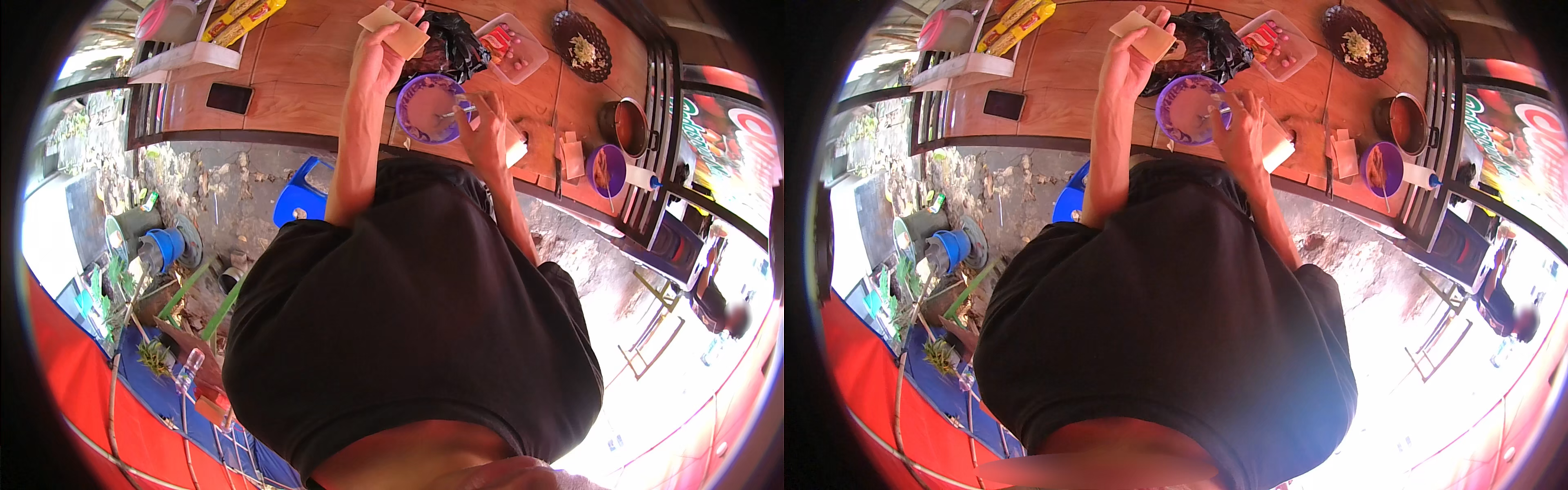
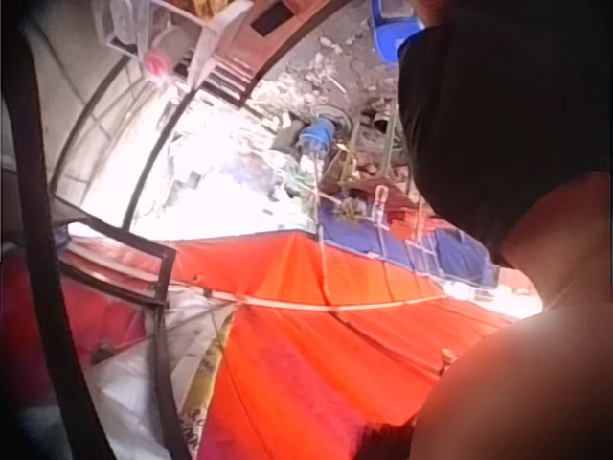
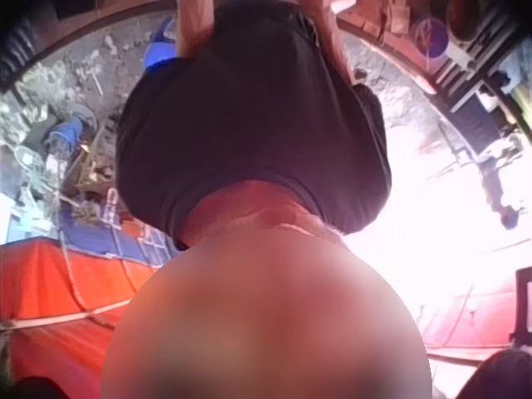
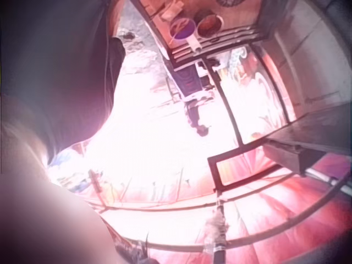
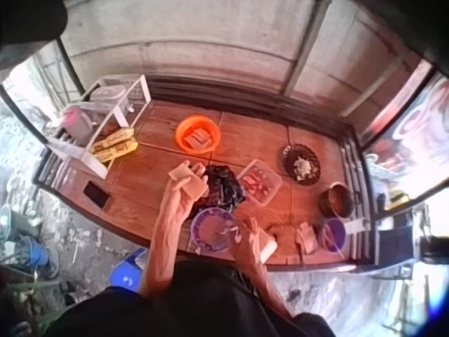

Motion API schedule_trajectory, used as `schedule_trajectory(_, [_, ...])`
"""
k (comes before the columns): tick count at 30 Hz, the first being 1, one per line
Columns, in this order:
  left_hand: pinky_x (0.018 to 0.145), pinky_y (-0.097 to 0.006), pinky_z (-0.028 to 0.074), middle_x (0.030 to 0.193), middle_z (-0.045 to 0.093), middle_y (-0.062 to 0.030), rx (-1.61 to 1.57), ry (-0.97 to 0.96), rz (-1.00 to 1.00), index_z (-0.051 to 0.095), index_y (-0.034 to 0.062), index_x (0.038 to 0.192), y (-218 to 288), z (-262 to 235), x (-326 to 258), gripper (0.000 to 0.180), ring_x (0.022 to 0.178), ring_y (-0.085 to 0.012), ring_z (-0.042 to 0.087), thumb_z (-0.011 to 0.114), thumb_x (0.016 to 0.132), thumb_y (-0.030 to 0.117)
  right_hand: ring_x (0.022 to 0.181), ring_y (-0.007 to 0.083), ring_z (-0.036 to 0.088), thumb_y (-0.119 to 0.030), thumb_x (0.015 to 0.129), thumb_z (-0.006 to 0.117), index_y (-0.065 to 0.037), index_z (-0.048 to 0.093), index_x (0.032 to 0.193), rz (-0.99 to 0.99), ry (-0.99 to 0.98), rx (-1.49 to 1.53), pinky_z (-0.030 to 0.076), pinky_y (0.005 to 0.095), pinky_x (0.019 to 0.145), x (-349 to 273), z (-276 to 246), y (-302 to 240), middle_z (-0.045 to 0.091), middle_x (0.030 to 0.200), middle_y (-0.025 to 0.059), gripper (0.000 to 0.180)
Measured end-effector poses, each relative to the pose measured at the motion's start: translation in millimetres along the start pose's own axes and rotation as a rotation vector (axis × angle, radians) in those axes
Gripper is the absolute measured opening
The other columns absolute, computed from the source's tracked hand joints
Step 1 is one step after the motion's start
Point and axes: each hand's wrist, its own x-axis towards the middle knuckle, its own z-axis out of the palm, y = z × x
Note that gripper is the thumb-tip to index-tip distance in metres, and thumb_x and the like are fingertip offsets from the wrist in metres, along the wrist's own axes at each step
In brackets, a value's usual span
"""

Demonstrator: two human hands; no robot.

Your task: The person assembles a food item by applying a liquid to a flat sheet, adding a filling, and folding it into a packet. The process is repeated with multiple sheets and fillings.

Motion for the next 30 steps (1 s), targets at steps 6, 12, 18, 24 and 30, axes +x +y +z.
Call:
schedule_trajectory(6, [0.112,-0.048,0.053,0.141,0.059,-0.0220,-0.081,0.012,-0.010,0.044,0.0009,0.147,-1,-4,4,0.052,0.131,-0.0328,0.062,0.060,0.097,-0.004,0.084,0.0284,0.071,-0.012,0.096,0.070,0.000,0.072,0.119,0.218,-0.354,0.267,0.055,0.0396,0.077,-2,-9,0,0.075,0.100,0.0178,0.026])
schedule_trajectory(12, [0.118,-0.053,0.049,0.144,0.054,-0.0278,-0.003,0.047,-0.051,0.040,-0.0036,0.146,3,-7,1,0.049,0.135,-0.0371,0.057,0.053,0.099,-0.006,0.090,0.0250,0.073,-0.018,0.099,0.066,0.002,0.073,0.117,0.257,-0.383,0.172,0.056,0.0370,0.079,-15,0,9,0.076,0.105,0.0189,0.027])
schedule_trajectory(18, [0.118,-0.054,0.048,0.143,0.055,-0.0278,0.008,0.029,-0.071,0.042,-0.0035,0.145,-1,0,2,0.046,0.135,-0.0371,0.058,0.052,0.099,-0.005,0.094,0.0308,0.075,-0.018,0.099,0.064,0.002,0.073,0.119,0.251,-0.486,0.252,0.056,0.0410,0.081,-7,7,15,0.076,0.104,0.0211,0.029])
schedule_trajectory(24, [0.113,-0.050,0.052,0.145,0.058,-0.0211,-0.067,0.008,-0.117,0.043,0.0055,0.152,-2,5,-2,0.055,0.136,-0.0326,0.059,0.060,0.099,0.000,0.100,0.0370,0.070,-0.016,0.095,0.068,-0.002,0.073,0.120,0.324,-0.633,0.051,0.053,0.0451,0.091,-10,13,5,0.073,0.104,0.0225,0.030])
schedule_trajectory(30, [0.100,-0.046,0.059,0.130,0.067,-0.0205,-0.081,0.059,-0.051,0.048,0.0024,0.147,3,-4,-3,0.052,0.121,-0.0294,0.068,0.064,0.097,0.003,0.129,0.0400,0.049,-0.012,0.080,0.079,-0.008,0.072,0.116,0.027,0.134,-0.126,0.041,0.0523,0.107,10,7,36,0.059,0.135,0.0186,0.037])
